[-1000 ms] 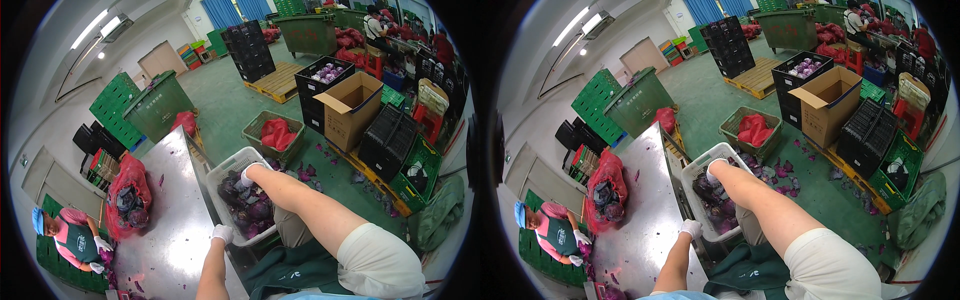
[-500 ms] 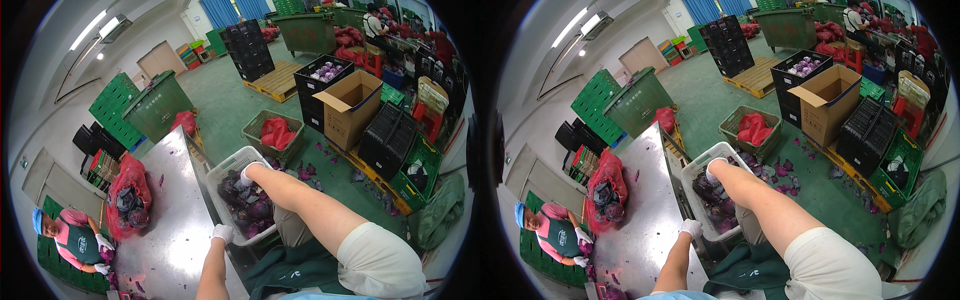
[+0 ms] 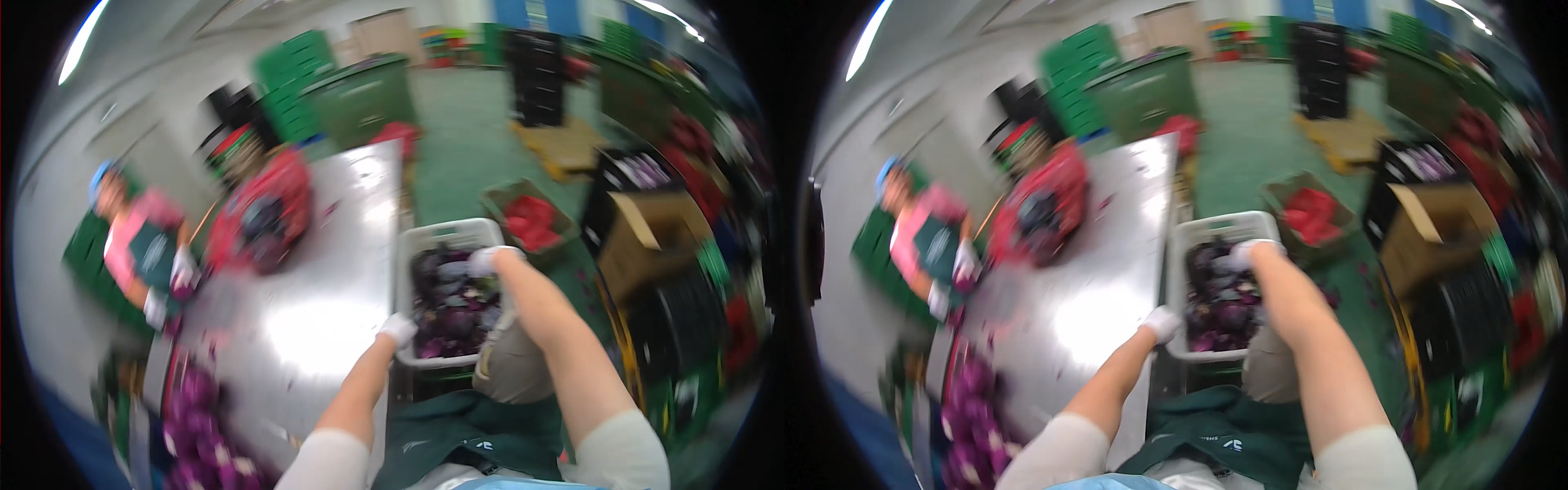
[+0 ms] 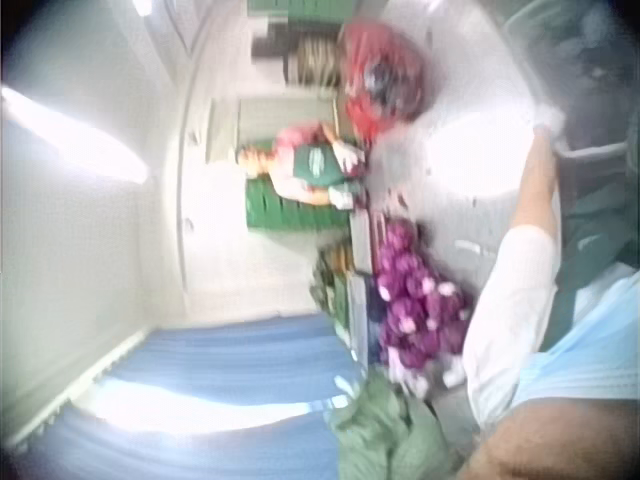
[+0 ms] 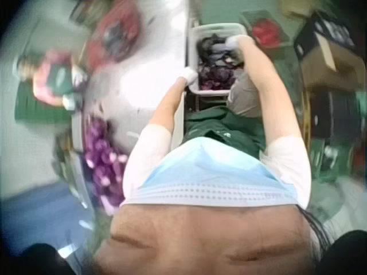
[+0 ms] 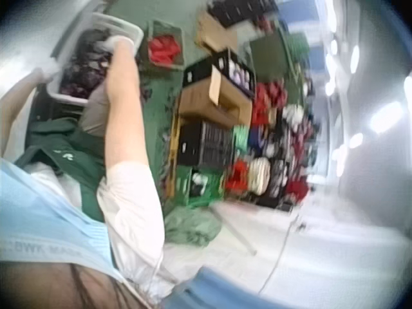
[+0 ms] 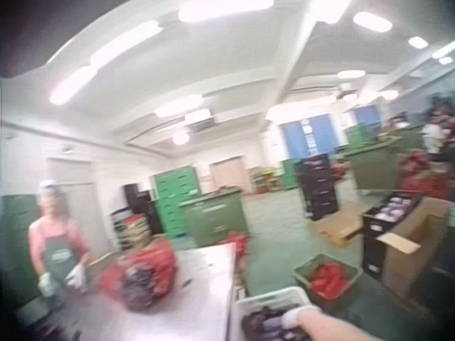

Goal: The person trims the outer leaves off red cabbages using a knife and places the trimmed cabbages onto a scale and then into a pile.

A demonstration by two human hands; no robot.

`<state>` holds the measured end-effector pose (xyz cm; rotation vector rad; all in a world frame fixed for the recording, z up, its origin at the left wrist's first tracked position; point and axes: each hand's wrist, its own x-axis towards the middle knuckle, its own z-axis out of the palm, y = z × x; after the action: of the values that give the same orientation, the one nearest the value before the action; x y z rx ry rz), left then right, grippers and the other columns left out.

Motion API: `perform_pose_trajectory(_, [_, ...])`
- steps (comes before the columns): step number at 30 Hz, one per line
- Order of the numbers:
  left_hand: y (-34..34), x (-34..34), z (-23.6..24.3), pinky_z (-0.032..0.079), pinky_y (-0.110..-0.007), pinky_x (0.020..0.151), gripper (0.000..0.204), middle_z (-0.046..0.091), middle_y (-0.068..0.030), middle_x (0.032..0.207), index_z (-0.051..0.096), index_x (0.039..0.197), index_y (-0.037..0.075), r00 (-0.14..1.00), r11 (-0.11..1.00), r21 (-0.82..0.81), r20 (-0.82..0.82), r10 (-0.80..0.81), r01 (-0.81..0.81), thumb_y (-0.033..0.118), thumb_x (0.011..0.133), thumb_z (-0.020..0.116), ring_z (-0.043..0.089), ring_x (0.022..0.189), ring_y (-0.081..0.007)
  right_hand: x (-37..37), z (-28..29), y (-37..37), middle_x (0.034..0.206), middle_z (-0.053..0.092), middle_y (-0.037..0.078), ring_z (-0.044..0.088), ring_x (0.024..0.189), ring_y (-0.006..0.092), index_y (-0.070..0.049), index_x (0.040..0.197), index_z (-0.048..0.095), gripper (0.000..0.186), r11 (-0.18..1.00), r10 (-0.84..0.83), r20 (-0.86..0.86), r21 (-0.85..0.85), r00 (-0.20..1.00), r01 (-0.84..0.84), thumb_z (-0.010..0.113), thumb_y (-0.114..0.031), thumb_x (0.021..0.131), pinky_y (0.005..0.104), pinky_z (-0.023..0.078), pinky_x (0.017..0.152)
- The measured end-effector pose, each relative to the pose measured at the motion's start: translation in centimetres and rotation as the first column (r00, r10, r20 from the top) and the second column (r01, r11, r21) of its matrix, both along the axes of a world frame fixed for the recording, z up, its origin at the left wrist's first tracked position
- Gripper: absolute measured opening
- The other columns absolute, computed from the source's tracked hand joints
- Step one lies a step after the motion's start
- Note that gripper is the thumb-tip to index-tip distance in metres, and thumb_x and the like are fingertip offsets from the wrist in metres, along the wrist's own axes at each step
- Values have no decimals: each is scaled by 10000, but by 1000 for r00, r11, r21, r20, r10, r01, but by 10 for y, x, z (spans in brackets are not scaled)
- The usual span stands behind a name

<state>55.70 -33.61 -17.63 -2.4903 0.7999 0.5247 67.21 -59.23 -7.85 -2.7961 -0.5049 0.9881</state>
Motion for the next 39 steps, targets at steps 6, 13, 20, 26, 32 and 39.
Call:
perform_pose_trajectory(6, [-34,12,-2,528,-358,707,189,694,-84,873,715,857,104,998,998,-35,38,-53,54,179,708,627,668,823,-252,30,-31,-51,1188,596,106,557,1096,273,-98,1168,595,361,923,380,131,-111,916,-368,468,-252,867,373,433,930])
perform_pose_trajectory(13, [-43,5,9,517,-343,732,201,694,-66,924,715,891,107,1000,999,40,-14,-18,19,180,739,607,664,859,-240,10,-8,-45,1227,580,91,540,1131,268,-133,1276,527,431,965,233,80,-141,969,-221,484,-316,888,334,405,975])
perform_pose_trajectory(20, [-40,11,-5,514,-341,727,196,695,-72,910,713,883,93,1000,1000,9,21,-20,20,173,737,609,666,850,-243,9,-2,-41,1225,574,105,527,1140,281,-90,1217,557,407,966,231,67,-136,971,-220,488,-281,863,357,400,973])
perform_pose_trajectory(26, [-45,15,-2,515,-342,713,191,696,-68,892,712,874,94,998,999,21,33,-45,44,168,730,612,669,833,-243,62,-67,-70,1235,568,102,522,1148,287,-93,1220,555,411,912,401,87,-132,912,-388,491,-272,856,359,399,976])
perform_pose_trajectory(32, [-40,11,-2,519,-348,703,192,696,-72,882,712,875,99,999,999,21,15,-34,34,163,721,616,670,823,-250,31,-32,-50,1252,558,98,515,1158,281,-93,1222,555,412,949,298,54,-128,953,-289,494,-271,855,355,397,982])
perform_pose_trajectory(39, [-38,12,-7,520,-353,704,189,695,-76,886,712,875,105,999,1000,-26,36,3,-2,166,724,617,670,824,-254,6,1,-43,1191,596,90,551,1109,270,-110,1215,564,389,959,267,63,-110,962,-259,501,-293,878,348,419,952])
